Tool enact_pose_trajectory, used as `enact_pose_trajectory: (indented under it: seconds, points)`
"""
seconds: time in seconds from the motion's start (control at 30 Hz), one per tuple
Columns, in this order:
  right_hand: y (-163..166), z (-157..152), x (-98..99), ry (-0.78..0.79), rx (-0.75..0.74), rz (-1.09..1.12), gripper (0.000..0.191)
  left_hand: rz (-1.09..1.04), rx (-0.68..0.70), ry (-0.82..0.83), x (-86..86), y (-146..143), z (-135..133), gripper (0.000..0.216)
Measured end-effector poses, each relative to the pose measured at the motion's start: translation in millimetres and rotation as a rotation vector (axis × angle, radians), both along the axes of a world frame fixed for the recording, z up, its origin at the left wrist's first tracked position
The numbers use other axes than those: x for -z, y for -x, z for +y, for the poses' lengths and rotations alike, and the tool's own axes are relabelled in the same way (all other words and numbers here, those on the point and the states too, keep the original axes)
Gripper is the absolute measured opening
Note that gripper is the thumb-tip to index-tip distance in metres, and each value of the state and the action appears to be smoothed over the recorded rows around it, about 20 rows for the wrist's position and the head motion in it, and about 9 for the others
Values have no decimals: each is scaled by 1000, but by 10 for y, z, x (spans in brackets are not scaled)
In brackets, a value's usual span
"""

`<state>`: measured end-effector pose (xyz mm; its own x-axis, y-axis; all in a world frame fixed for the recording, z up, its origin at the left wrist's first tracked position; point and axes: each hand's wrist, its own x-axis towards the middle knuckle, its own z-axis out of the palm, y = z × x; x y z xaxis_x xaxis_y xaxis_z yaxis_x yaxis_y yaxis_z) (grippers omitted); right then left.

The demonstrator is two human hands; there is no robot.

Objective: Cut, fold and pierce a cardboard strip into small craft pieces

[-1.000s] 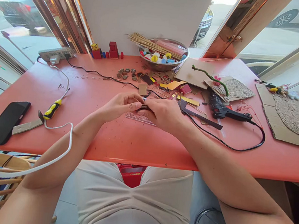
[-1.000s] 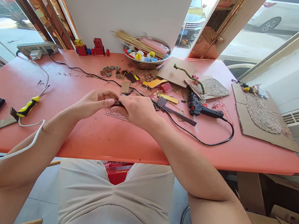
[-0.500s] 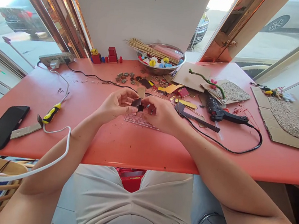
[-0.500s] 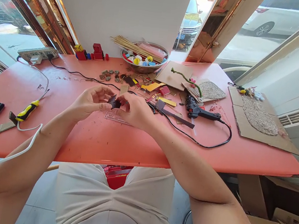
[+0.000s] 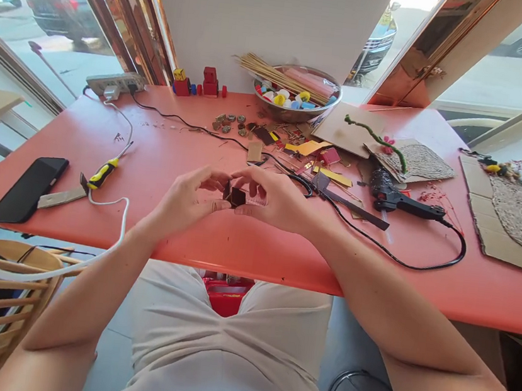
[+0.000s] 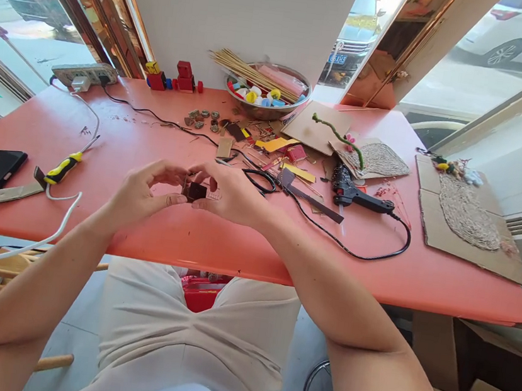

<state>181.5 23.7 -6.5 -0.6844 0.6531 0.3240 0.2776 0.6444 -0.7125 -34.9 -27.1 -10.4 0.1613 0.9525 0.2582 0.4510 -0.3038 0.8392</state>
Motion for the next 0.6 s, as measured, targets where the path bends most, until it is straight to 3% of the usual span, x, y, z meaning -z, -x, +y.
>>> enact_pose_trajectory:
  seconds: [0.33,0.6]
  points:
    - [71,-163,5,116,-33,-3,24,51,-188,-16,204,73,-362,28]
    - [48,-575,215,105,232,39,30,144,-146,22,256,48,-414,26]
